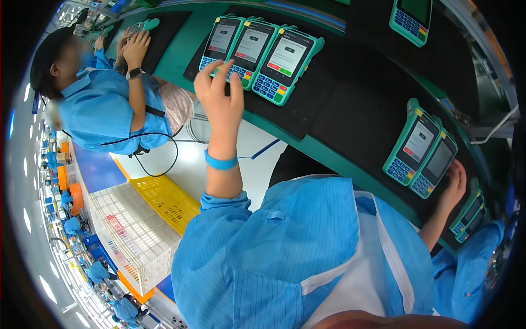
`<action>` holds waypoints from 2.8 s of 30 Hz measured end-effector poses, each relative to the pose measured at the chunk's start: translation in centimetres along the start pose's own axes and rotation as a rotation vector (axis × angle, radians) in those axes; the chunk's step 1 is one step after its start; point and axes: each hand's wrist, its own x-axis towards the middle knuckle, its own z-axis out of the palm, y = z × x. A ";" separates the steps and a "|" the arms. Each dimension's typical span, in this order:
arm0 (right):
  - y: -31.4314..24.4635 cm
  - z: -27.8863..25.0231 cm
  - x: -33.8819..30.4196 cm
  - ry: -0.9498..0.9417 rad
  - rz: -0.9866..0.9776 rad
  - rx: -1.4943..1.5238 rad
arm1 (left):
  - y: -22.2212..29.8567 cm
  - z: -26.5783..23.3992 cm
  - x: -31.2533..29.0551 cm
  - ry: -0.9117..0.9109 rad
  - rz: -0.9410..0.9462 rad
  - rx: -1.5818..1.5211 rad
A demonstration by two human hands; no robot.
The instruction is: The person tests handheld payment terminals by pressing their screens and buttons, and installs paper rolls into their printer compartments.
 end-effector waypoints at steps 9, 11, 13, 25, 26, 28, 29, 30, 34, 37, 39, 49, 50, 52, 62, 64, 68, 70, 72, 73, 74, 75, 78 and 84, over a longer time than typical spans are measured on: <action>0.3 0.7 0.4 0.000 0.025 -0.072 | -5.1 4.0 2.2 -0.004 0.018 -0.116; 0.6 0.9 0.3 0.002 0.033 -0.070 | -4.1 3.9 2.3 -0.108 0.057 -0.068; 0.8 1.0 0.4 -0.008 0.031 -0.058 | -3.4 3.8 2.6 -0.164 0.138 0.027; 1.7 -0.4 1.5 -0.024 0.078 -0.042 | -4.1 4.6 3.6 -0.147 -0.020 0.047; 1.7 -0.4 1.5 -0.024 0.079 -0.039 | -4.7 4.5 3.7 -0.154 -0.018 0.044; 1.6 -0.5 1.5 -0.022 0.098 -0.016 | -5.4 4.4 3.9 -0.179 -0.021 -0.014; 1.4 -0.3 1.5 -0.021 0.100 -0.015 | -5.6 4.4 4.0 -0.204 -0.027 -0.074; 0.9 0.1 1.4 -0.002 0.092 -0.014 | -5.6 4.3 4.3 -0.210 -0.012 -0.081; 0.7 0.3 1.6 0.014 0.081 -0.011 | -7.1 4.6 4.8 -0.280 -0.012 -0.132; 0.6 0.1 1.6 0.014 0.072 -0.043 | -7.2 4.4 5.4 -0.244 -0.006 -0.131; 0.3 0.1 1.6 0.011 0.072 -0.054 | -7.2 4.3 5.4 -0.305 -0.033 -0.107; -0.1 0.5 1.9 -0.003 0.066 -0.086 | 0.3 3.0 4.0 -0.307 0.234 -0.197; 0.0 0.4 2.0 -0.003 0.069 -0.083 | 1.4 2.8 3.5 -0.313 0.261 -0.169; 0.1 0.3 2.1 -0.014 0.076 -0.071 | 2.9 2.7 2.7 -0.316 0.277 -0.139; 0.0 -0.8 2.0 -0.009 0.059 -0.086 | 2.2 2.4 2.4 -0.274 0.174 -0.170; 0.0 -0.7 2.1 -0.021 0.061 -0.076 | 0.8 2.3 2.8 -0.224 0.129 -0.110; -0.1 -0.3 2.2 -0.034 0.061 -0.067 | -2.3 2.6 4.0 -0.174 0.099 -0.043; -0.3 -0.2 2.2 -0.035 0.053 -0.075 | -2.3 2.9 4.5 -0.184 0.083 -0.033; -0.2 -0.3 2.2 -0.034 0.045 -0.085 | -1.7 3.5 5.0 -0.220 0.119 0.052; -0.1 -0.4 2.3 -0.034 0.047 -0.083 | -1.3 3.7 5.2 -0.220 0.119 0.051; -0.1 -0.4 2.3 -0.035 0.049 -0.081 | -1.0 3.9 5.3 -0.268 0.138 0.095; 0.0 -0.3 2.2 -0.034 0.049 -0.081 | -0.8 4.1 5.4 -0.316 0.158 0.139; 0.1 -0.3 2.1 -0.028 0.056 -0.067 | -1.2 4.4 5.5 -0.288 0.142 0.106; 0.1 -0.3 2.2 -0.036 0.054 -0.060 | -1.8 5.0 5.2 -0.290 0.103 0.050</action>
